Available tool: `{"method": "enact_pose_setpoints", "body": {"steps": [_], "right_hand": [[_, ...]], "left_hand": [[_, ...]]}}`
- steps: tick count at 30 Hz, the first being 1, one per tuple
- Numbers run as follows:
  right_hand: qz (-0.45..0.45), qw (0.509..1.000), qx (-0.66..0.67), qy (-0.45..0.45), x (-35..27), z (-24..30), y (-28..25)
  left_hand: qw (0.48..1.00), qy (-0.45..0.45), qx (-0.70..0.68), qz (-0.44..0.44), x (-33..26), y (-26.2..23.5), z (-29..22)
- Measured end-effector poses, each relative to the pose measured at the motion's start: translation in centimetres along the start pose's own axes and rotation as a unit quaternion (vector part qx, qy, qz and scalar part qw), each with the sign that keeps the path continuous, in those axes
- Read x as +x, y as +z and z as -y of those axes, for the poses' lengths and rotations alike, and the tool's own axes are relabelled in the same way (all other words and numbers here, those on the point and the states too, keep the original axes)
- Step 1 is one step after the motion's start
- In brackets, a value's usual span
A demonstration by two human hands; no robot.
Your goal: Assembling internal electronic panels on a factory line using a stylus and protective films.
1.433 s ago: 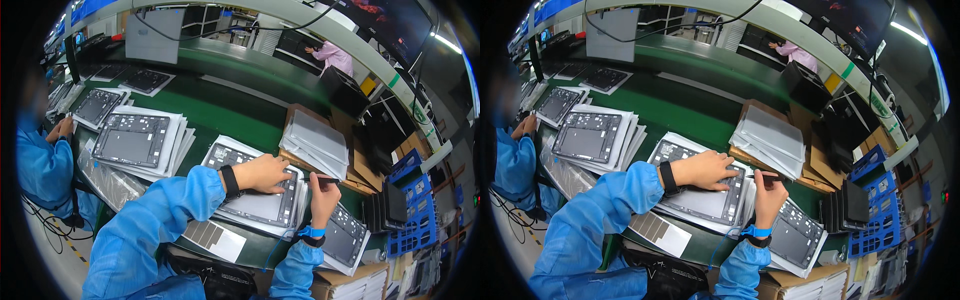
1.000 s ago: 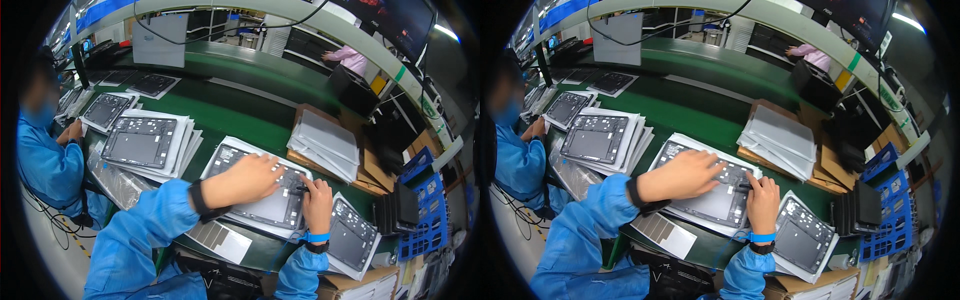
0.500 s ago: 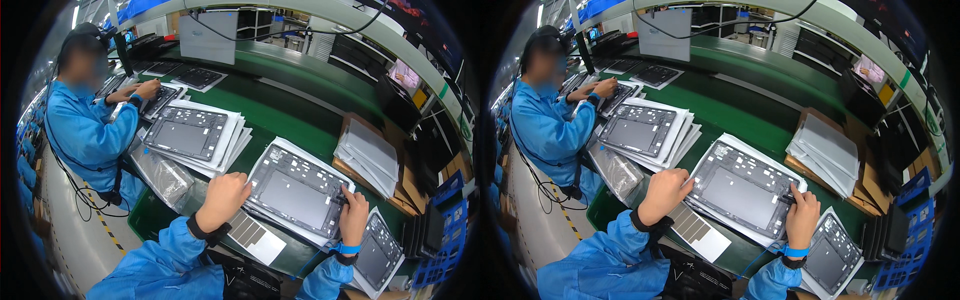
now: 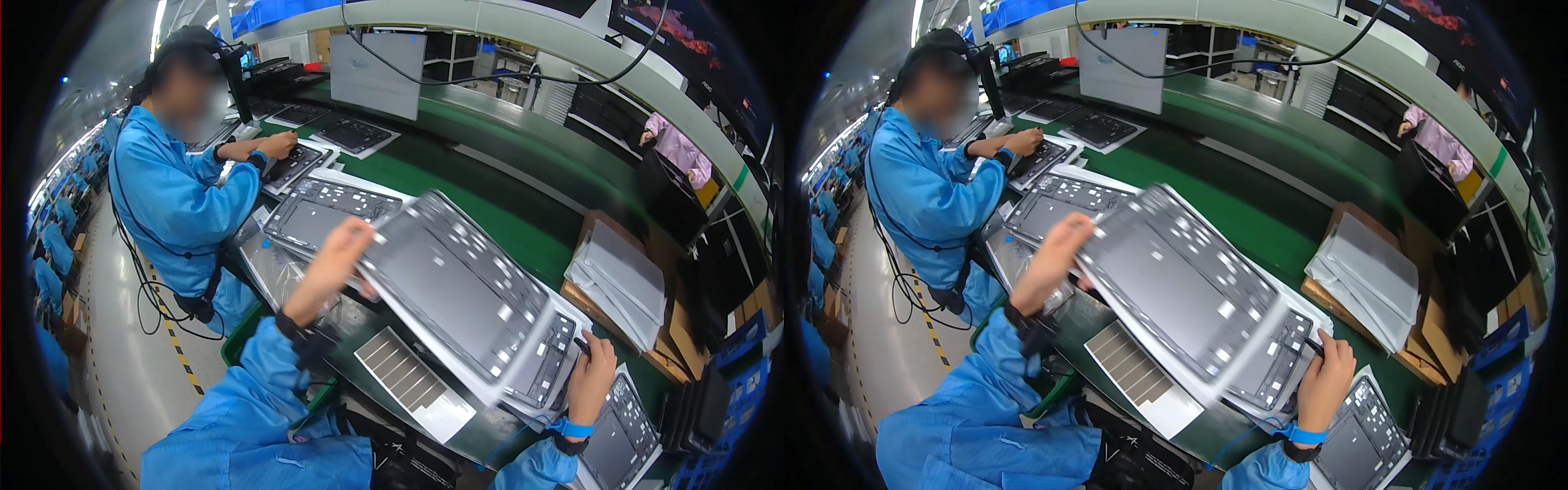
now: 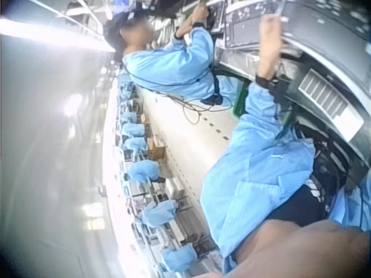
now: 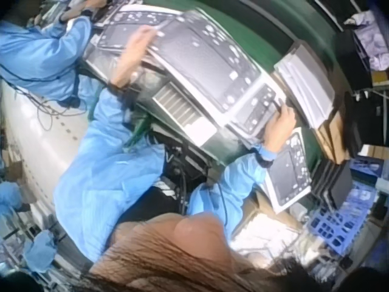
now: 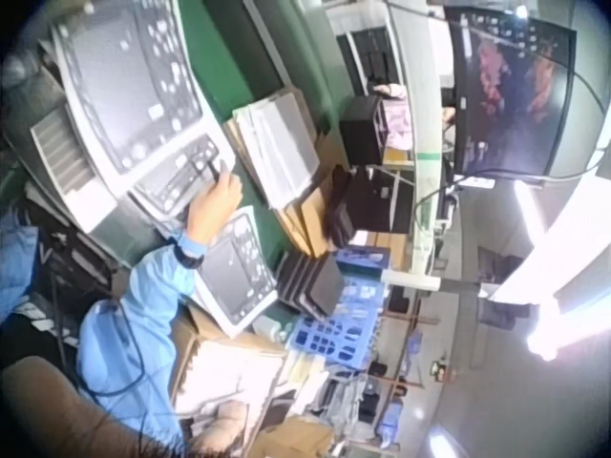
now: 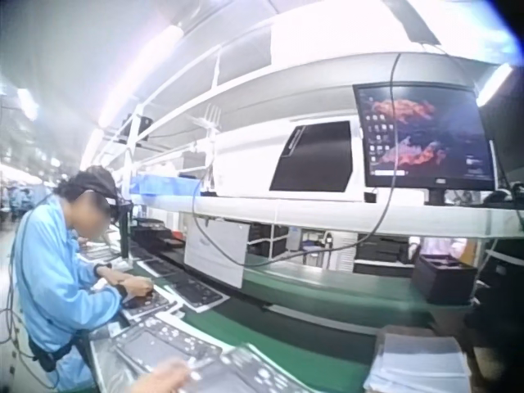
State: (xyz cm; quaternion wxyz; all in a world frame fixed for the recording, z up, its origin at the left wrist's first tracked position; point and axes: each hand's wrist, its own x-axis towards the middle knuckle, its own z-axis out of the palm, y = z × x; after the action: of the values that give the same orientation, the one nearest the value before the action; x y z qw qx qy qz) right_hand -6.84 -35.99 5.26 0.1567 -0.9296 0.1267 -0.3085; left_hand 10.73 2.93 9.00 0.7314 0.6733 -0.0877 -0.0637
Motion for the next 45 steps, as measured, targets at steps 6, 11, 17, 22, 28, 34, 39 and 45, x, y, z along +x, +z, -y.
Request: {"method": "enact_pose_setpoints", "body": {"steps": [6,11,17,22,28,34,39,45], "right_hand": [[-0.044,0.995,0.080,0.041,0.5,1.1,-0.4],[-0.129,0.983,0.126,0.040,0.3,1.4,-0.2],[-0.206,0.917,0.327,0.095,-2.2,3.2,-3.2],[-0.260,0.893,0.313,0.193,-7.6,8.9,-5.3],[0.020,0.874,0.421,0.244,-12.9,13.3,-1.0],[0.114,0.897,0.383,0.191,-15.8,12.5,2.5],[0.063,0.901,0.390,0.182,-16.2,12.6,3.3],[0.103,0.924,0.344,0.130,-15.9,12.7,3.4]], "left_hand": [[0.992,0.057,0.026,-0.106,2.9,-17.1,-0.3],[0.983,0.037,0.086,-0.158,4.9,-22.8,2.7],[0.690,0.104,0.649,-0.301,5.7,-20.0,2.7],[0.559,0.142,0.761,-0.296,3.4,-18.6,0.5],[0.764,0.416,0.448,0.207,-7.9,-0.9,3.4],[0.773,0.372,0.415,0.305,-11.6,4.2,10.8],[0.779,0.375,0.410,0.291,-11.6,3.9,10.9],[0.790,0.352,0.412,0.287,-11.8,3.9,11.2]]}}
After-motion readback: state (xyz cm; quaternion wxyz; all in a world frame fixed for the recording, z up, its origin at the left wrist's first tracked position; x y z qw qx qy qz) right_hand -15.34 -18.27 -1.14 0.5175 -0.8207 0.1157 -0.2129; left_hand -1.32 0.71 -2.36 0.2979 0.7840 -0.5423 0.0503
